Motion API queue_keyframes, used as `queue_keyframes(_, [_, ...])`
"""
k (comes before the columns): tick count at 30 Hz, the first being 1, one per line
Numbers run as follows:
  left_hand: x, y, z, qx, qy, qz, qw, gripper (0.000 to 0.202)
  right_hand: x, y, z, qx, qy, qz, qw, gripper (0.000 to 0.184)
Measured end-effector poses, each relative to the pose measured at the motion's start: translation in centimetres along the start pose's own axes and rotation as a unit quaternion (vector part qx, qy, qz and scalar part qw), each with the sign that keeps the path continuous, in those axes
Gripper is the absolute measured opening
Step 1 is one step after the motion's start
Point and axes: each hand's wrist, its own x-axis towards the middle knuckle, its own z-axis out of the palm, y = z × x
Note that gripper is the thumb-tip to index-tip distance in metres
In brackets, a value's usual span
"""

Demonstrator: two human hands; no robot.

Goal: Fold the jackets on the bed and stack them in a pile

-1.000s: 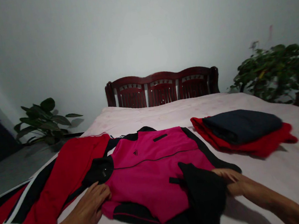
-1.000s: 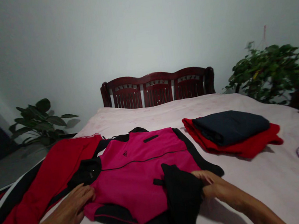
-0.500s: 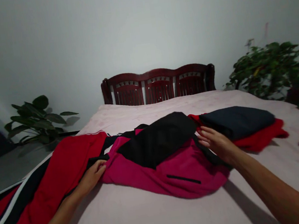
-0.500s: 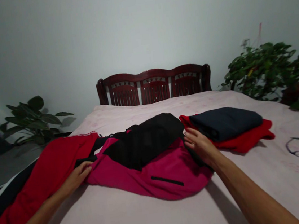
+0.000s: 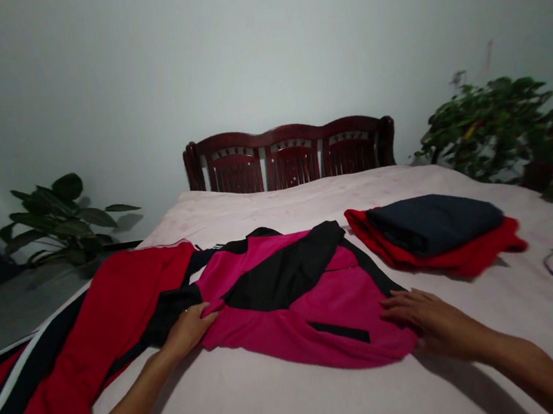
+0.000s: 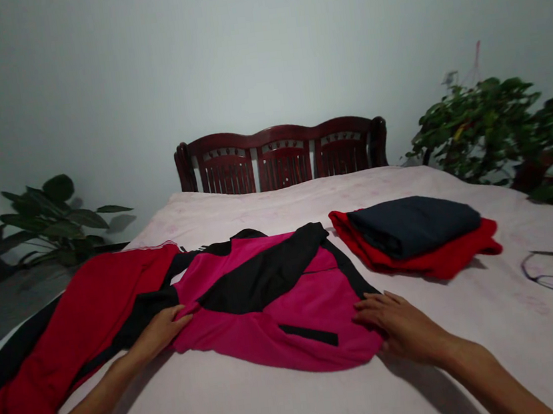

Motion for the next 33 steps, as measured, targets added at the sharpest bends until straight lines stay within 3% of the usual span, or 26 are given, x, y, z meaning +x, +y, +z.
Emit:
queue_keyframes(3, [-1.7, -1.3, -1.4, -0.136, 0.016, -0.025, 0.990, 0.061, 0.1, 0.7, -0.9, 0.069, 0.024, 0.000, 0.997, 0.024])
queue_keyframes(5, [-3.2, -2.9, -2.7, -0.205, 0.044, -0.060, 0.976, 0.063, 0.7, 0.6, -2.1, 0.138, 0.000, 0.007, 0.990, 0.028])
queue_keyframes(8, [-5.3, -5.5, -3.9, -0.195, 0.088, -0.099, 0.972, 0.064, 2.8, 0.1, -3.7, 0.219, -0.039, 0.012, 0.975, 0.036])
queue_keyframes(10, [-6.2, -7.2, -3.9, -0.150, 0.095, -0.099, 0.979, 0.061, 4.7, -0.4, -4.0, 0.194, -0.043, 0.026, 0.980, 0.033])
queue_keyframes(14, [-6.4, -9.1, -3.6, -0.044, 0.033, -0.065, 0.996, 0.052, 7.5, -1.5, -2.0, -0.020, 0.007, 0.044, 0.999, 0.014])
queue_keyframes(16, [-6.0, -8.6, -3.9, 0.039, -0.003, -0.063, 0.997, 0.053, 7.7, -2.4, -0.2, -0.091, 0.079, 0.014, 0.993, 0.020])
queue_keyframes(19, [-5.3, -6.1, -4.6, 0.162, -0.037, -0.084, 0.982, 0.059, 6.9, -3.8, 2.4, -0.073, 0.174, -0.064, 0.980, 0.035])
queue_keyframes(22, [-4.7, -3.2, -4.3, 0.228, -0.043, -0.081, 0.969, 0.052, 6.6, -4.5, 4.1, -0.016, 0.124, -0.112, 0.986, 0.041])
queue_keyframes(25, [-4.3, -1.9, -3.3, 0.226, -0.024, -0.057, 0.972, 0.032, 8.2, -4.4, 3.6, 0.001, 0.062, -0.077, 0.995, 0.034])
queue_keyframes(29, [-4.4, -2.5, -2.4, 0.140, 0.055, 0.016, 0.988, 0.018, 13.3, -5.0, 1.0, -0.069, 0.161, -0.008, 0.985, 0.037])
queue_keyframes(31, [-4.7, -2.8, -2.3, 0.102, 0.099, 0.054, 0.988, 0.017, 16.5, -6.0, 0.2, -0.122, 0.180, -0.034, 0.976, 0.047])
queue_keyframes(33, [-5.0, -3.1, -2.3, 0.073, 0.132, 0.092, 0.984, 0.015, 19.7, -7.1, 0.0, -0.154, 0.158, -0.077, 0.972, 0.057])
